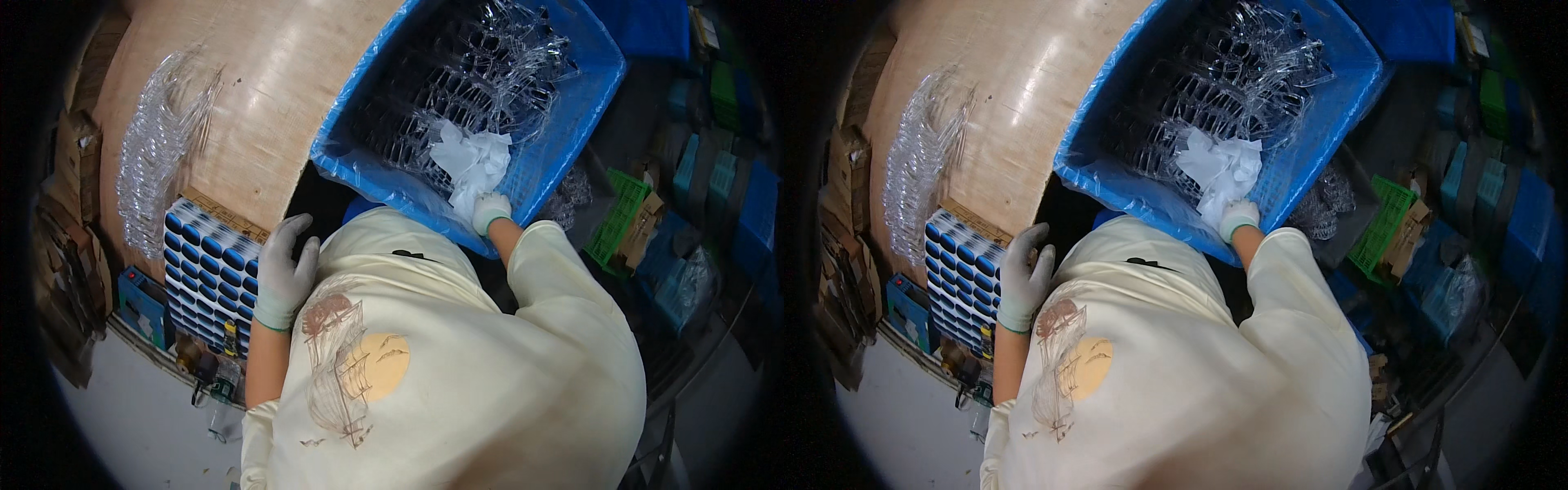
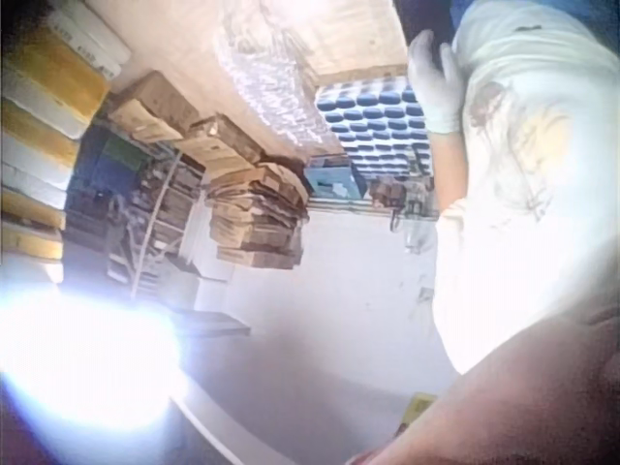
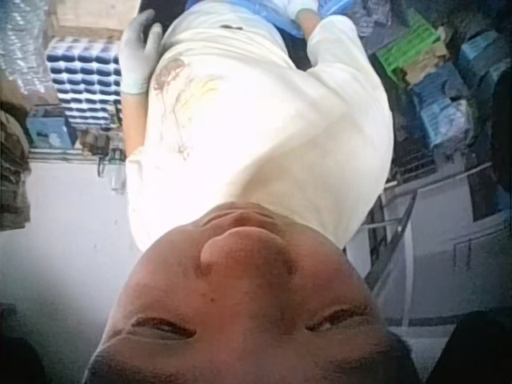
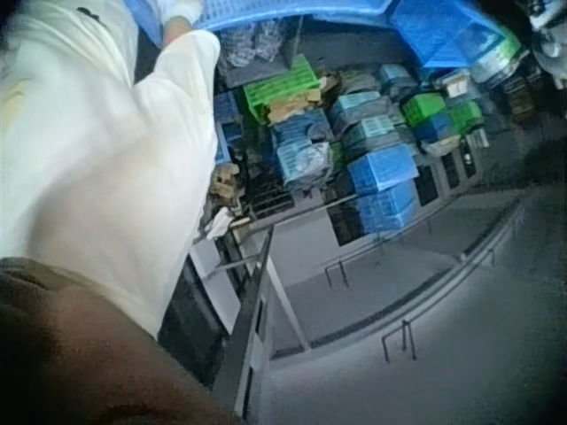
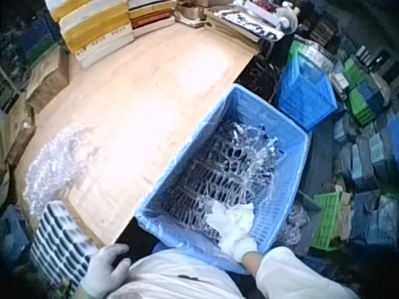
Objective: The person places small black cylindrical objects into a white foam tray, then wraps the tray in bubble wrap and places it into a blue bin. The person repeats this process with additional objects and trays.
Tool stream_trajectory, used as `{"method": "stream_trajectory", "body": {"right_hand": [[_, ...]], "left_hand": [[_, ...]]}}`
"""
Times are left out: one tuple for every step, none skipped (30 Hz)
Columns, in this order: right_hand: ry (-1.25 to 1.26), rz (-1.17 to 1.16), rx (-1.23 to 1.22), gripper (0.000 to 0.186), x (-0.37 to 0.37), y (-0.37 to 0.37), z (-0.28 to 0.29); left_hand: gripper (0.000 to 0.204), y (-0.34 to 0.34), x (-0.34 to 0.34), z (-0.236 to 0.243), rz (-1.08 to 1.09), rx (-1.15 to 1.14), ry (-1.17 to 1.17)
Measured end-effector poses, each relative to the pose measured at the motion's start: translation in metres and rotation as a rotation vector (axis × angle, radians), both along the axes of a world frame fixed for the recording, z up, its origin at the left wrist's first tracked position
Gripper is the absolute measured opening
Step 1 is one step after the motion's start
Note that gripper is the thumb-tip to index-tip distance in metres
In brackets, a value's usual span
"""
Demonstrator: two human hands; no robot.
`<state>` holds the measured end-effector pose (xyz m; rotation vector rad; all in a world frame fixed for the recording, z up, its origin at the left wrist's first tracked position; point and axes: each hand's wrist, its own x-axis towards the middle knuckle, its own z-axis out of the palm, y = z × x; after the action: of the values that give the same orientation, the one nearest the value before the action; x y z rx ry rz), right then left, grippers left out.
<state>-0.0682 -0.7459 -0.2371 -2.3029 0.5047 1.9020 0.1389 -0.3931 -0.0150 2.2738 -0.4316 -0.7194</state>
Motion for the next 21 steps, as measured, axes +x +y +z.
{"method": "stream_trajectory", "body": {"right_hand": [[0.014, 0.082, 0.009, 0.074, -0.002, 0.003, -0.007], [0.024, 0.160, 0.019, 0.073, 0.003, 0.009, -0.013], [0.033, 0.239, 0.030, 0.072, 0.005, 0.011, -0.019], [0.002, 0.270, 0.013, 0.071, 0.003, 0.008, -0.035], [-0.034, 0.306, 0.002, 0.070, 0.000, 0.005, -0.063], [-0.071, 0.348, -0.014, 0.069, 0.017, 0.008, -0.056], [-0.149, 0.376, 0.080, 0.060, 0.032, 0.004, -0.044], [-0.043, 0.234, 0.183, 0.053, 0.050, 0.006, -0.036], [0.069, 0.080, 0.280, 0.048, 0.066, 0.006, -0.037], [0.026, -0.028, 0.263, 0.042, 0.039, 0.019, -0.108], [-0.016, -0.132, 0.253, 0.039, 0.012, 0.033, -0.180], [-0.143, -0.133, 0.222, 0.039, 0.012, 0.041, -0.176], [-0.270, -0.129, 0.180, 0.038, 0.016, 0.048, -0.158], [-0.398, -0.123, 0.132, 0.038, 0.028, 0.047, -0.137], [-0.277, -0.111, 0.189, 0.038, 0.047, 0.039, -0.119], [-0.149, -0.110, 0.251, 0.039, 0.065, 0.033, -0.096], [-0.021, -0.108, 0.319, 0.039, 0.076, 0.030, -0.078], [-0.066, -0.130, 0.260, 0.039, 0.080, 0.027, -0.067], [-0.110, -0.150, 0.202, 0.039, 0.079, 0.026, -0.055], [-0.159, -0.176, 0.141, 0.039, 0.082, 0.023, -0.039], [-0.162, -0.376, 0.073, 0.053, 0.094, 0.015, -0.011]], "left_hand": [[0.033, -0.003, 0.001, -0.001, -0.009, 0.006, 0.012], [0.033, -0.005, 0.001, -0.002, -0.032, 0.010, 0.013], [0.034, -0.008, 0.000, -0.004, -0.055, 0.014, 0.015], [0.034, -0.011, 0.001, -0.004, -0.078, 0.018, 0.017], [0.034, -0.014, 0.000, -0.003, -0.092, 0.009, 0.027], [0.034, -0.013, -0.003, -0.008, -0.105, 0.019, 0.053], [0.034, -0.013, -0.005, -0.011, -0.111, 0.034, 0.058], [0.034, -0.012, -0.009, -0.012, -0.113, 0.053, 0.070], [0.034, -0.011, -0.010, -0.016, -0.118, 0.064, 0.084], [0.034, -0.012, -0.008, -0.018, -0.134, 0.074, 0.102], [0.034, -0.014, -0.008, -0.019, -0.145, 0.082, 0.119], [0.034, -0.016, -0.009, -0.019, -0.144, 0.094, 0.130], [0.034, -0.019, -0.009, -0.019, -0.140, 0.095, 0.140], [0.034, -0.022, -0.009, -0.022, -0.137, 0.089, 0.149], [0.035, -0.024, -0.008, -0.026, -0.154, 0.070, 0.145], [0.035, -0.027, -0.006, -0.027, -0.182, 0.062, 0.132], [0.035, -0.032, -0.003, -0.024, -0.207, 0.061, 0.119], [0.035, -0.035, 0.000, -0.021, -0.224, 0.054, 0.096], [0.035, -0.035, 0.000, -0.018, -0.219, 0.055, 0.094], [0.035, -0.035, 0.002, -0.016, -0.212, 0.061, 0.094], [0.035, -0.033, 0.001, -0.015, -0.196, 0.064, 0.088]]}}
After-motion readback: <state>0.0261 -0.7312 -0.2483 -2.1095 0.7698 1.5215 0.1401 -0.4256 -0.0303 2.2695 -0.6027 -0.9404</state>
